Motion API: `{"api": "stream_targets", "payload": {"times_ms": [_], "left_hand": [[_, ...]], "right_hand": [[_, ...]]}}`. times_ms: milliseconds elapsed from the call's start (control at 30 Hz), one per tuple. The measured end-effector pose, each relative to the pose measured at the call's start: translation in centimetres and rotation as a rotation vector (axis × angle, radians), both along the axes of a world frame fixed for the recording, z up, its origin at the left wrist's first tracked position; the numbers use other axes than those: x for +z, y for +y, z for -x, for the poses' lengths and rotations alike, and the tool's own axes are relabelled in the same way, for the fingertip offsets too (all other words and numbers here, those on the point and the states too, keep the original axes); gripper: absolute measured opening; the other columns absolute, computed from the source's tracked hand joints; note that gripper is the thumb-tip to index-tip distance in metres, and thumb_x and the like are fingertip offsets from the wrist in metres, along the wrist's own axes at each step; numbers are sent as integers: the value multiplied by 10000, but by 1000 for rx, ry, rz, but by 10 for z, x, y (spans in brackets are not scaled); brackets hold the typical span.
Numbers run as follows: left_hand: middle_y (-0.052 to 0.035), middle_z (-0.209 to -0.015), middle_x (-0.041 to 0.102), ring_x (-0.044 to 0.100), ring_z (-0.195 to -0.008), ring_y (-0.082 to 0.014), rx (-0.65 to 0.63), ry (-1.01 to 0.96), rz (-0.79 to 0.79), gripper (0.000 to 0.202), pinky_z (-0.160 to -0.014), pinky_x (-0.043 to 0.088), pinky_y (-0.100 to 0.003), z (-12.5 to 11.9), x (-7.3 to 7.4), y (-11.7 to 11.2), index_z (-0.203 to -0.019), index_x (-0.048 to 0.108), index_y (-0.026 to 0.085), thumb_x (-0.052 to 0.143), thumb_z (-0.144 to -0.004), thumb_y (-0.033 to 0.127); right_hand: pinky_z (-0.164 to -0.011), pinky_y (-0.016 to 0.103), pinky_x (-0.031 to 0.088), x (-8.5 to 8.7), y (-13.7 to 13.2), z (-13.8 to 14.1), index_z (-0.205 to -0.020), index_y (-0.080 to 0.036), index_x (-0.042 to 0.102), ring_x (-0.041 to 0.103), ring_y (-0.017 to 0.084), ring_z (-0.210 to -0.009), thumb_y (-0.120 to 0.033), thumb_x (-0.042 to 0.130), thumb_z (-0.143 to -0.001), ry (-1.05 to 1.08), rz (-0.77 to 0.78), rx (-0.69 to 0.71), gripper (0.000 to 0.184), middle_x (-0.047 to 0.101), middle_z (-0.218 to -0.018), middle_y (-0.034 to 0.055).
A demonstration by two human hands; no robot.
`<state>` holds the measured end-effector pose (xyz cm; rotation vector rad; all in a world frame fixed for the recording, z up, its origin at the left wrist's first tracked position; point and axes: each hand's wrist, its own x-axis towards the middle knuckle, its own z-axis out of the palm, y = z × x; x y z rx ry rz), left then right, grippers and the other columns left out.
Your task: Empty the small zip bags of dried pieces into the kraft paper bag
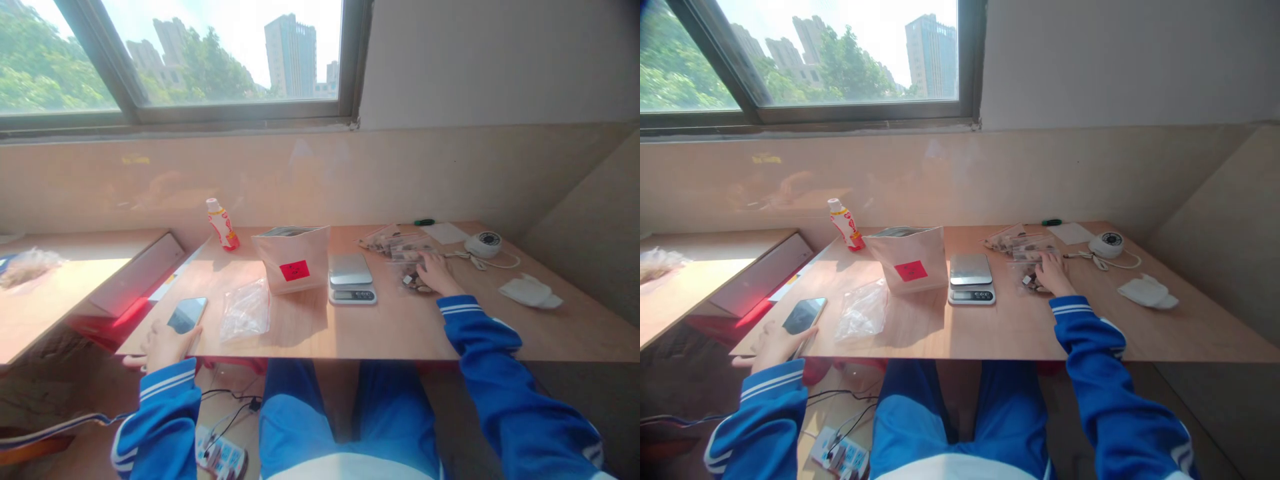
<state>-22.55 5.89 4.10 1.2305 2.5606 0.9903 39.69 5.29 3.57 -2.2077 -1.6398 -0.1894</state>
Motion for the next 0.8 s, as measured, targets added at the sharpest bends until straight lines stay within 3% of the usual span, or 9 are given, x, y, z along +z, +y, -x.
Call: {"api": "stream_targets", "payload": {"times_ms": [100,167,233,333,500,667,800], "left_hand": [[-247,-1372,417,305,-1273,-508,-3,1,62,882,-925,223,-742,-20,12,-9,-1212,406,127,716,-505,554],[-299,-1375,391,305,-1298,-470,-41,23,-3,832,-998,219,-680,-38,21,-18,-1252,409,64,687,-604,504],[-244,-1340,461,372,-1291,-395,-91,31,-133,653,-1056,239,-604,-58,31,-28,-1246,455,90,616,-714,433],[-133,-1209,587,549,-1139,-273,-208,-86,-426,462,-1019,401,-449,-91,46,-47,-1170,532,144,553,-788,403],[-60,-1022,643,630,-949,-190,-526,-328,-609,278,-899,494,-350,-143,74,-76,-1038,575,166,531,-841,357],[-24,-872,652,629,-737,-135,-803,-591,-568,190,-737,522,-289,-200,91,-96,-938,591,173,534,-853,332],[-40,-863,664,641,-838,-157,-1107,-830,-337,217,-794,509,-286,-251,91,-109,-959,587,180,535,-864,369]], "right_hand": [[-936,539,355,6,7,-4,-1213,-115,549,482,361,-1151,-222,456,-803,-47,188,-48,434,571,-1233,205],[-918,526,350,10,5,-3,-1156,-132,585,484,350,-1132,-236,464,-805,-74,215,-62,386,597,-1184,188],[-902,507,344,16,1,-1,-1025,-142,643,491,342,-1105,-250,461,-812,-102,205,-70,301,626,-1113,169],[-878,483,349,30,-12,5,-867,-163,684,524,333,-1050,-272,470,-820,-119,176,-65,245,651,-1027,149],[-762,378,416,66,-48,30,-791,-181,678,612,262,-847,-282,512,-801,-19,-8,5,194,685,-882,107],[-636,310,435,102,-92,94,-808,-205,677,629,221,-707,-349,531,-818,213,-289,8,205,704,-777,69],[-602,291,462,116,-112,157,-748,-196,679,618,185,-603,-402,581,-800,500,-339,148,234,697,-687,52]]}}
